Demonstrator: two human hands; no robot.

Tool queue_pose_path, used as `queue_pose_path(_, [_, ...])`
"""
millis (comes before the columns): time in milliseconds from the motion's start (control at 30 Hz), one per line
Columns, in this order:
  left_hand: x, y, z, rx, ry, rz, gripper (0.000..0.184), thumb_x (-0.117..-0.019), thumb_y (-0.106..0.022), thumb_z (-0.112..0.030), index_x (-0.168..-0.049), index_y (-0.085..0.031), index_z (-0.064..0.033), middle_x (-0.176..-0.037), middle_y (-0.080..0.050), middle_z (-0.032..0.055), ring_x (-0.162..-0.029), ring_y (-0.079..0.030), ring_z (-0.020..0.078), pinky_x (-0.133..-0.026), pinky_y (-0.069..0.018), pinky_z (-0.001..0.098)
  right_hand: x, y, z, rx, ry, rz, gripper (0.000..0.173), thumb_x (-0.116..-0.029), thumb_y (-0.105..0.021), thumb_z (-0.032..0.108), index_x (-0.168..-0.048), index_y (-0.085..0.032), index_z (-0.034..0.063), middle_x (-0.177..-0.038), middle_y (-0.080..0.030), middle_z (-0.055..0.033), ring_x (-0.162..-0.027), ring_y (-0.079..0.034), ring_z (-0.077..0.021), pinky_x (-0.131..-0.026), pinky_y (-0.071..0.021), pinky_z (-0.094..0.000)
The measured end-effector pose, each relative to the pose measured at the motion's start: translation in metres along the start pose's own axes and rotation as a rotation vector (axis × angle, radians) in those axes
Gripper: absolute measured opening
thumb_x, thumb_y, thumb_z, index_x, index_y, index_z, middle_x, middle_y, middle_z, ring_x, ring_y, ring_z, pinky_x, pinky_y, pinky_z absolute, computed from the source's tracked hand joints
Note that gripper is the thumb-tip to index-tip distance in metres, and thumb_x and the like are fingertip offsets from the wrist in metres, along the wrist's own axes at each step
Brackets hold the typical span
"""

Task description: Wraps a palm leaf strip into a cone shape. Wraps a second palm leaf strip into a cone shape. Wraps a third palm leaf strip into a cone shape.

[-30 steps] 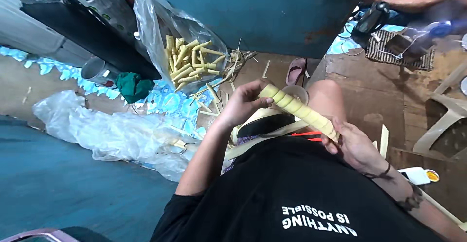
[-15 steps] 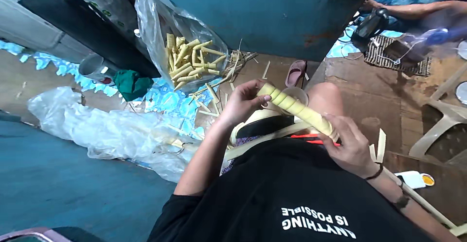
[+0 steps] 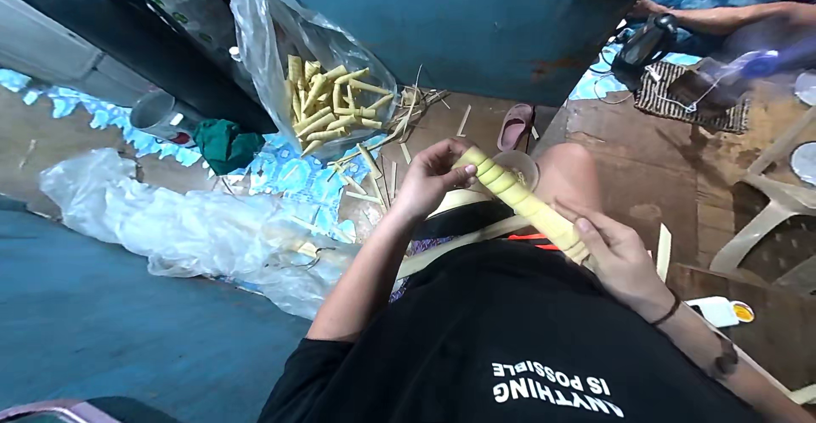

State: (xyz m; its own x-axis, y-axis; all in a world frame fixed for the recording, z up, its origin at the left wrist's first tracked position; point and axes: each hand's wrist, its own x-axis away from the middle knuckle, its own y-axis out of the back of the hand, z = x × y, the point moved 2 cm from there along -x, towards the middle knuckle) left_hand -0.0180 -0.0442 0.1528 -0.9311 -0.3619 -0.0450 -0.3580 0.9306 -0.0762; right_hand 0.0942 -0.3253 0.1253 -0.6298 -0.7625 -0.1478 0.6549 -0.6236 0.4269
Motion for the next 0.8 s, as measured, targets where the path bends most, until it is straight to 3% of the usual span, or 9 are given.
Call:
queue_pose_path(67, [0.001, -0.005, 0.006, 0.079, 0.068, -0.064, 0.017, -0.0963, -0.060, 0.006, -0.111, -0.059, -0.0041, -0.085, -0.070, 0.0007, -0.070, -0.067, 0.0072, -0.068, -0.0587, 0.0243, -0.004, -0.002, -0.005, 0.504, 0.390, -0.154, 0.047, -0.1058, -0.053, 0.034, -0.139, -0.061, 0.0023, -0.118, -0.067, -0.0225, -0.104, -0.067, -0.0294, -0.088, -0.0550, -0.0401])
queue_pose_path(100, [0.002, -0.007, 0.008, 0.116, 0.094, -0.068, 0.016, -0.0981, -0.058, 0.004, -0.111, -0.058, -0.0057, -0.085, -0.069, 0.0003, -0.070, -0.066, 0.0064, -0.066, -0.0577, 0.0227, -0.006, -0.002, -0.007, 0.621, 0.479, -0.198, 0.050, -0.1070, -0.051, 0.040, -0.139, -0.060, 0.0022, -0.115, -0.067, -0.0266, -0.101, -0.067, -0.0360, -0.086, -0.0551, -0.0448])
queue_pose_path(167, [0.006, -0.008, 0.009, 0.166, 0.119, -0.024, 0.014, -0.1008, -0.054, 0.002, -0.110, -0.057, -0.0086, -0.088, -0.069, -0.0003, -0.071, -0.066, 0.0059, -0.067, -0.0576, 0.0218, -0.006, -0.001, -0.007, 0.531, 0.410, -0.187, 0.049, -0.1085, -0.047, 0.038, -0.137, -0.062, 0.0000, -0.106, -0.072, -0.0204, -0.090, -0.071, -0.0260, -0.078, -0.0577, -0.0364])
queue_pose_path(233, [0.009, -0.004, 0.009, 0.166, 0.116, 0.041, 0.013, -0.1022, -0.053, 0.000, -0.109, -0.059, -0.0093, -0.091, -0.072, -0.0001, -0.077, -0.069, 0.0071, -0.071, -0.0595, 0.0240, -0.004, 0.001, -0.005, -0.012, 0.003, 0.019, 0.041, -0.1112, -0.040, 0.033, -0.131, -0.064, 0.0068, -0.090, -0.071, 0.0023, -0.062, -0.058, 0.0014, -0.056, -0.0484, -0.0129])
queue_pose_path(300, [0.012, 0.001, 0.011, 0.155, 0.091, 0.108, 0.015, -0.1003, -0.054, 0.002, -0.109, -0.059, -0.0091, -0.096, -0.073, 0.0006, -0.084, -0.072, 0.0093, -0.076, -0.0610, 0.0268, -0.007, 0.007, -0.008, -0.573, -0.411, 0.321, 0.046, -0.1113, -0.027, 0.042, -0.107, -0.064, 0.0138, -0.074, -0.070, 0.0032, -0.043, -0.050, 0.0005, -0.039, -0.0417, -0.0133])
queue_pose_path(367, [0.014, 0.001, 0.014, 0.160, 0.056, 0.139, 0.016, -0.0980, -0.056, 0.003, -0.107, -0.060, -0.0093, -0.097, -0.074, 0.0007, -0.086, -0.073, 0.0109, -0.079, -0.0622, 0.0293, -0.010, 0.012, -0.017, -0.793, -0.586, 0.511, 0.053, -0.1091, -0.023, 0.048, -0.114, -0.062, 0.0132, -0.072, -0.069, 0.0006, -0.042, -0.052, -0.0018, -0.037, -0.0422, -0.0145])
queue_pose_path(467, [0.016, -0.002, 0.022, 0.195, -0.017, 0.094, 0.016, -0.0967, -0.058, 0.004, -0.107, -0.061, -0.0088, -0.095, -0.074, 0.0000, -0.084, -0.073, 0.0106, -0.081, -0.0627, 0.0309, -0.008, 0.010, -0.023, -0.886, -0.631, 0.615, 0.058, -0.1067, -0.029, 0.056, -0.134, -0.059, 0.0136, -0.075, -0.070, 0.0000, -0.046, -0.059, -0.0044, -0.039, -0.0481, -0.0168])
queue_pose_path(567, [0.015, -0.002, 0.034, 0.204, -0.074, 0.001, 0.017, -0.0951, -0.061, 0.004, -0.107, -0.062, -0.0078, -0.093, -0.074, -0.0004, -0.082, -0.072, 0.0093, -0.079, -0.0618, 0.0294, -0.011, 0.006, -0.020, -0.948, -0.563, 0.745, 0.064, -0.1050, -0.038, 0.061, -0.143, -0.055, 0.0124, -0.083, -0.073, -0.0022, -0.054, -0.065, -0.0073, -0.045, -0.0541, -0.0198])
queue_pose_path(800, [0.029, 0.021, 0.041, 0.251, 0.196, -0.075, 0.022, -0.0913, -0.062, 0.005, -0.106, -0.066, -0.0099, -0.088, -0.075, -0.0022, -0.079, -0.072, 0.0077, -0.078, -0.0619, 0.0264, -0.025, -0.005, -0.012, -0.862, -0.552, 0.889, 0.063, -0.1047, -0.039, 0.061, -0.142, -0.056, 0.0125, -0.081, -0.073, -0.0024, -0.056, -0.067, -0.0077, -0.048, -0.0563, -0.0200])
